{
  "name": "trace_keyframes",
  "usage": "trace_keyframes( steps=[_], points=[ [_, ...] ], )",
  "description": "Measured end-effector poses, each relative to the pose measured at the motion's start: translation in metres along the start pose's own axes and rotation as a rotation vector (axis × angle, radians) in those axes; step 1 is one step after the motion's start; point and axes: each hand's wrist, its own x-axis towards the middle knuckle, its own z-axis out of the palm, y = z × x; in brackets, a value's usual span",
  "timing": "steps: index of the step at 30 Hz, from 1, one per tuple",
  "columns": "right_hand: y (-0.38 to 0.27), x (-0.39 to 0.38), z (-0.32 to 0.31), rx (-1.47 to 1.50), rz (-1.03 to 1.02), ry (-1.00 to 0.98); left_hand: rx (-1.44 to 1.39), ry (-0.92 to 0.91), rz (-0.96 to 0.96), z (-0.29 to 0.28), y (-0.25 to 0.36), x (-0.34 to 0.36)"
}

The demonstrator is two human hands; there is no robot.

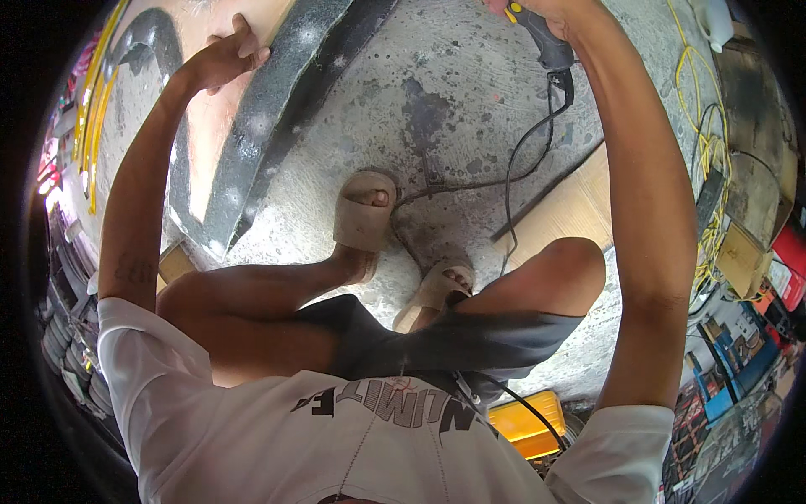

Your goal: Drilling holes into a fiberglass car body part using a power drill.

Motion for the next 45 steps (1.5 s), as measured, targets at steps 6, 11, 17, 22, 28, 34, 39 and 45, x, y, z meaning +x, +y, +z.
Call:
trace_keyframes(
  steps=[6, 11, 17, 22, 28, 34, 39, 45],
  points=[
    [0.005, -0.001, -0.003, -0.026, 0.033, 0.009, -0.018, -0.032, -0.036, -0.001, 0.0, 0.001],
    [-0.006, -0.005, -0.005, -0.189, 0.035, 0.013, -0.002, -0.019, -0.05, -0.001, -0.001, 0.004],
    [-0.015, -0.009, 0.001, -0.3, -0.098, -0.005, -0.048, -0.014, -0.029, 0.0, -0.011, 0.0],
    [0.008, 0.01, -0.009, -0.577, -0.325, 0.118, -0.073, -0.017, -0.001, 0.004, -0.009, 0.006],
    [-0.017, 0.018, -0.005, -0.772, -0.28, 0.075, -0.057, 0.011, 0.013, 0.006, -0.017, 0.008],
    [-0.023, 0.023, -0.008, -0.778, -0.262, 0.076, -0.047, 0.001, 0.016, 0.007, -0.019, 0.011],
    [-0.021, 0.023, -0.01, -0.772, -0.327, 0.054, 0.035, -0.055, 0.103, 0.005, -0.026, 0.016],
    [-0.024, 0.029, -0.007, -0.829, -0.302, 0.062, -0.012, 0.02, 0.06, 0.012, -0.033, 0.017]
  ],
)
